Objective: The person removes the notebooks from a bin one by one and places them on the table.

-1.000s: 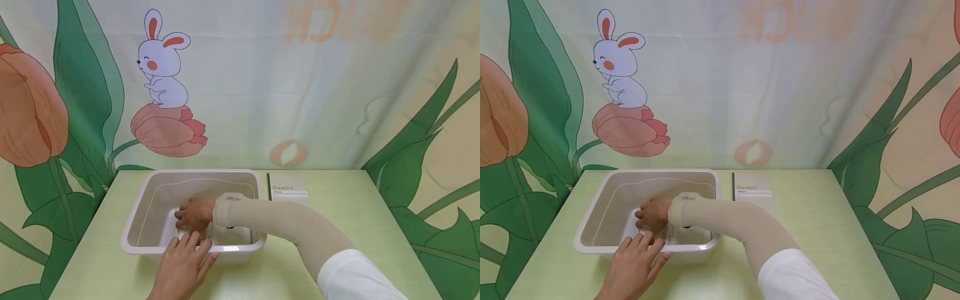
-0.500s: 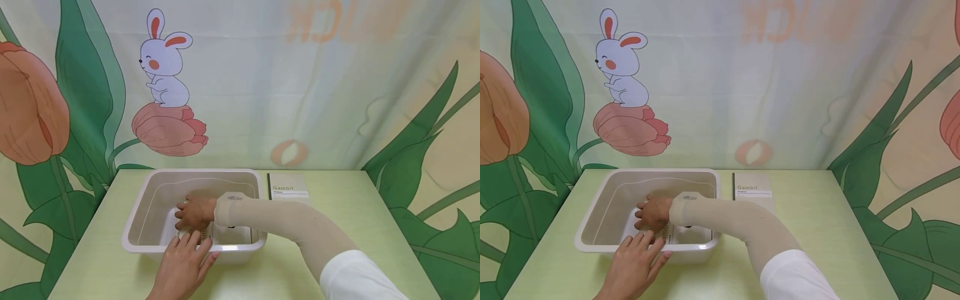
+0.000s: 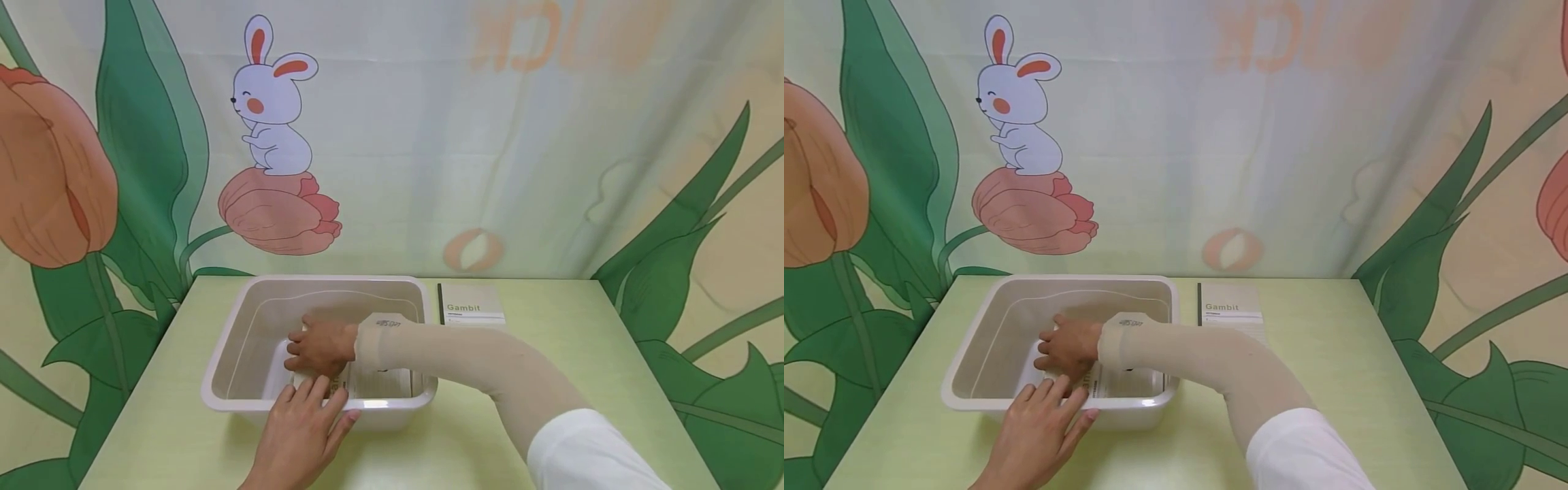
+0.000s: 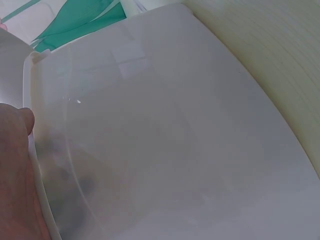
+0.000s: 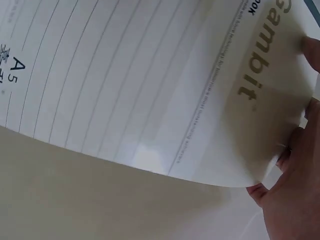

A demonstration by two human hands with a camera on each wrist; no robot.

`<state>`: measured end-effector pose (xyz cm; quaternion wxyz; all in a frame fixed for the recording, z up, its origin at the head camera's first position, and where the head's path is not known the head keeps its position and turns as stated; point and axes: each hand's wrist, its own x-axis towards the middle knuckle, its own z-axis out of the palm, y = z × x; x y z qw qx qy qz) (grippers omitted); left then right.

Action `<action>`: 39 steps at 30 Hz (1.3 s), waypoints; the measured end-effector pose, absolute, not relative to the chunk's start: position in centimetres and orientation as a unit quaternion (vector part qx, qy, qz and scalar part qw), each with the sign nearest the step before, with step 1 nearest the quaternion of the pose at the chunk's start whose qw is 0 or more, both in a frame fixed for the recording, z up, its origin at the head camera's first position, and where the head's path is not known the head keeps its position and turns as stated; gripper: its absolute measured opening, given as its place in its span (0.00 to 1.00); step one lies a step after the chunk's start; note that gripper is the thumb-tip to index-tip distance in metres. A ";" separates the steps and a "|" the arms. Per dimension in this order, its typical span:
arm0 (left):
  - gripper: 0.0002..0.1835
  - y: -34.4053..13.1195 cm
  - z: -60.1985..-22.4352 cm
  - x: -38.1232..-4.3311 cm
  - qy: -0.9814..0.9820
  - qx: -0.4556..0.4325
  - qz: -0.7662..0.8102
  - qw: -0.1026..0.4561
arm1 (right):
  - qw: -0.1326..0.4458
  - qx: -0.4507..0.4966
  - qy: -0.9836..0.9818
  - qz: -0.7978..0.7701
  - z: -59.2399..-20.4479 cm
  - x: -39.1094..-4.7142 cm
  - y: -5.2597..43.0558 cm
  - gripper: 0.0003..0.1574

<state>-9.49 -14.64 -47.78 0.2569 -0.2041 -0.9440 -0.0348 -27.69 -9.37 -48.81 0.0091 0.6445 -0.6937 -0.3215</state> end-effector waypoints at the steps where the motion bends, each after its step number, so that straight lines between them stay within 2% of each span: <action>1: 0.24 -14.6 -47.8 -9.5 -0.944 -0.204 -0.036 0.259 | 0.014 0.646 -0.693 -0.320 -48.7 -27.7 -9.2 0.30; 9: 0.25 -14.6 -47.9 -9.4 -0.943 -0.204 -0.043 0.258 | 0.039 0.656 -0.700 -0.279 -47.4 -28.0 -7.9 0.38; 17: 0.24 -14.4 -47.7 -9.4 -0.944 -0.204 -0.040 0.257 | 0.086 0.623 -0.744 -0.228 -44.7 -28.8 -6.4 0.46; 26: 0.22 -14.3 -47.8 -9.4 -0.942 -0.204 -0.046 0.262 | 0.141 0.569 -0.799 -0.134 -41.5 -29.6 -5.3 0.44; 34: 0.24 -14.3 -47.9 -9.4 -0.938 -0.208 -0.051 0.271 | 0.229 0.524 -0.819 -0.039 -37.7 -30.0 -4.0 0.39; 39: 0.24 -14.3 -47.9 -9.4 -0.937 -0.208 -0.052 0.275 | 0.263 0.491 -0.830 0.030 -35.2 -30.0 -2.8 0.37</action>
